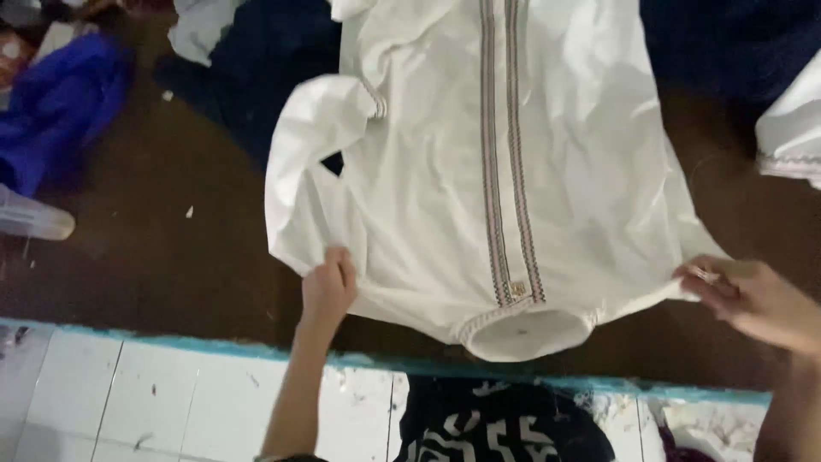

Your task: Trimming excess threads from a white embroidered garment using thread snips on a work table.

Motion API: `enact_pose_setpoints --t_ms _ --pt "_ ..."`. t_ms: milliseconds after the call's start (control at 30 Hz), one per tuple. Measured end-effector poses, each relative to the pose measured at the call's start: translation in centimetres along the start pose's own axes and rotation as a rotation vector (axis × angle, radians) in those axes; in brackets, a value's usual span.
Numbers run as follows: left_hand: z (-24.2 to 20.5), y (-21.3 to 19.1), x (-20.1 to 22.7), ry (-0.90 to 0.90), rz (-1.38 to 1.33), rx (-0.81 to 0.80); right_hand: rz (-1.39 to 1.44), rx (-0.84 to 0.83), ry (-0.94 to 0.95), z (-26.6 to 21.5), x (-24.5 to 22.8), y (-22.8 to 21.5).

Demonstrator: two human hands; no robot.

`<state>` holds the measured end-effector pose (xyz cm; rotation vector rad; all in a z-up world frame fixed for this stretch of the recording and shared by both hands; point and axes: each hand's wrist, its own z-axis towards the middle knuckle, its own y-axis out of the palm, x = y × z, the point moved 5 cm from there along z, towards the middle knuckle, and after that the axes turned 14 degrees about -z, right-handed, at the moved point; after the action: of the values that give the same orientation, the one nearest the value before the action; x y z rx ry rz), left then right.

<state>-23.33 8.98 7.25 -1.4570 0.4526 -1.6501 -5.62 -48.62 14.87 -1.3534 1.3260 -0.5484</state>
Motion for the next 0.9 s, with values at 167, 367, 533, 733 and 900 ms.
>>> enact_pose_setpoints --t_ms 167,367,533,733,900 --pt "17.3 -3.9 2.6 -0.018 -0.041 0.161 -0.149 0.09 0.094 13.5 1.9 -6.3" --pt "23.8 1.9 3.9 0.384 0.091 0.444 -0.346 0.94 -0.353 16.5 -6.7 -5.0" --pt "18.9 5.3 7.4 0.221 0.13 0.067 -0.378 0.753 -0.282 17.8 -5.7 0.2" --pt "17.4 8.2 -0.9 0.127 0.315 0.023 -0.455 0.643 -0.199 21.4 -0.5 5.1" --pt "16.8 12.3 7.0 0.272 0.152 0.041 -0.463 0.709 -0.183 21.2 -0.7 5.3"
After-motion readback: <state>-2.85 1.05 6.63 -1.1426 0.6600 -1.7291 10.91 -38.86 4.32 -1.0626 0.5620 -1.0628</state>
